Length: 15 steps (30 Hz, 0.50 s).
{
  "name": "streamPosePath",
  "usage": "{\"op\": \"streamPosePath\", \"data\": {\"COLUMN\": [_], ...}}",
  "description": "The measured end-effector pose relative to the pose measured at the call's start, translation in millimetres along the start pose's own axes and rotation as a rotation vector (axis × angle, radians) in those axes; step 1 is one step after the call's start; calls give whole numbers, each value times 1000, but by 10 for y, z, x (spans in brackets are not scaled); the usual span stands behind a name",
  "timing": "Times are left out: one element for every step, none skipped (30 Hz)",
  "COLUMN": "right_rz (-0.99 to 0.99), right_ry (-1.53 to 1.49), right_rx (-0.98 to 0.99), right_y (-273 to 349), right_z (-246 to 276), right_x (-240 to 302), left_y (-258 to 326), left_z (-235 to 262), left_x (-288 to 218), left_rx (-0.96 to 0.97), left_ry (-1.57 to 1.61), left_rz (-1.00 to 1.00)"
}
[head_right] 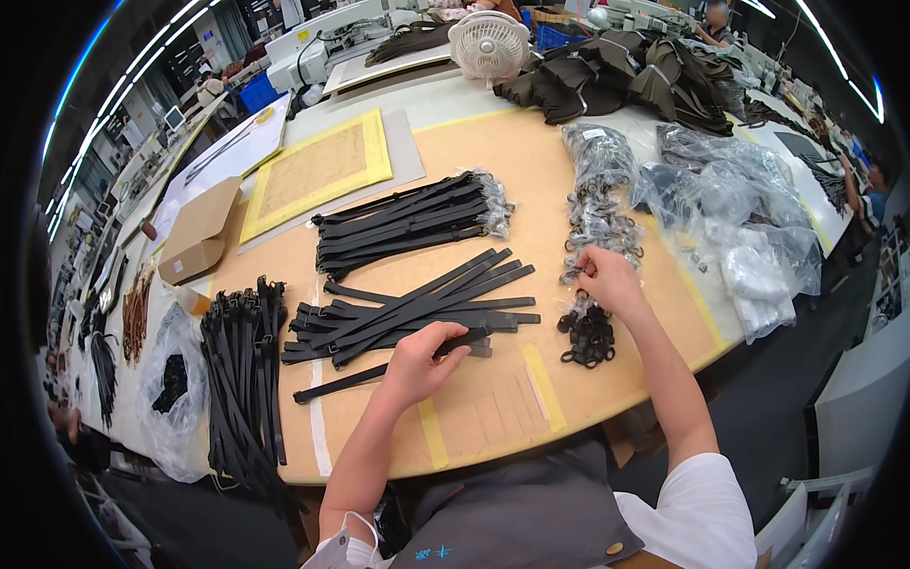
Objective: The person assembles black fabric straps by attaching metal D-rings and black plastic buckles. They pick up a strap, thread a D-ring through the end, and secure it with a buckle, repeating this process for multiple units on a workbench.
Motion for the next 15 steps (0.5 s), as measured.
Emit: {"op": "streamPosePath", "data": {"right_rz": [23, 48, 73, 82, 91, 99, 63, 27, -8, 74, 151, 232, 279, 329, 377], "right_ry": [10, 17, 25, 37, 49, 61, 72, 87, 100, 165, 236, 302, 329, 352, 377], "right_rx": [-23, -47, -71, -54, -35, -16, 39, 92, 146, 112, 72, 35, 10, -14, -38], "right_y": [0, -6, -11, -23, -35, -51, -80, -116, -130, -142, -145, -153, -158, -161, -158], "right_z": [-4, -4, 2, 4, 15, 30, 41, 97, 118, 100, 88, 66, 45, 29, 23], "right_x": [-25, 6, 31, 44, 68, 95, 113, 195, 238, 218, 134, 109, 73, 88, 96], "left_y": [1, 3, 5, 7, 11, 16, 25, 28, 34, 41, 28, 26, 22, 24, 23], "left_z": [1, 12, 20, 28, 33, 37, 41, 41, 41, 43, 26, 18, 10, 7, 2], "left_x": [-3, -1, 1, 1, -1, -5, -6, -7, -4, 0, -8, -9, -10, -1, 8], "left_rx": [3, 7, 12, 17, 19, 22, 25, 27, 29, 31, 30, 28, 26, 22, 20], "left_ry": [0, 4, 8, 13, 12, 12, 12, 10, 8, 5, 15, 20, 25, 22, 20], "left_rz": [8, 16, 22, 29, 34, 39, 44, 43, 42, 42, 29, 22, 15, 10, 4]}}
Point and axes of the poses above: each hand's wrist, its own y-axis away from the middle knuckle, its own z-axis out of the back of the hand, x = y × z, the point moved 3 cm from there along -y, towards the middle knuckle, and after that the axes turned 8 degrees about z, right-handed, at the moved point
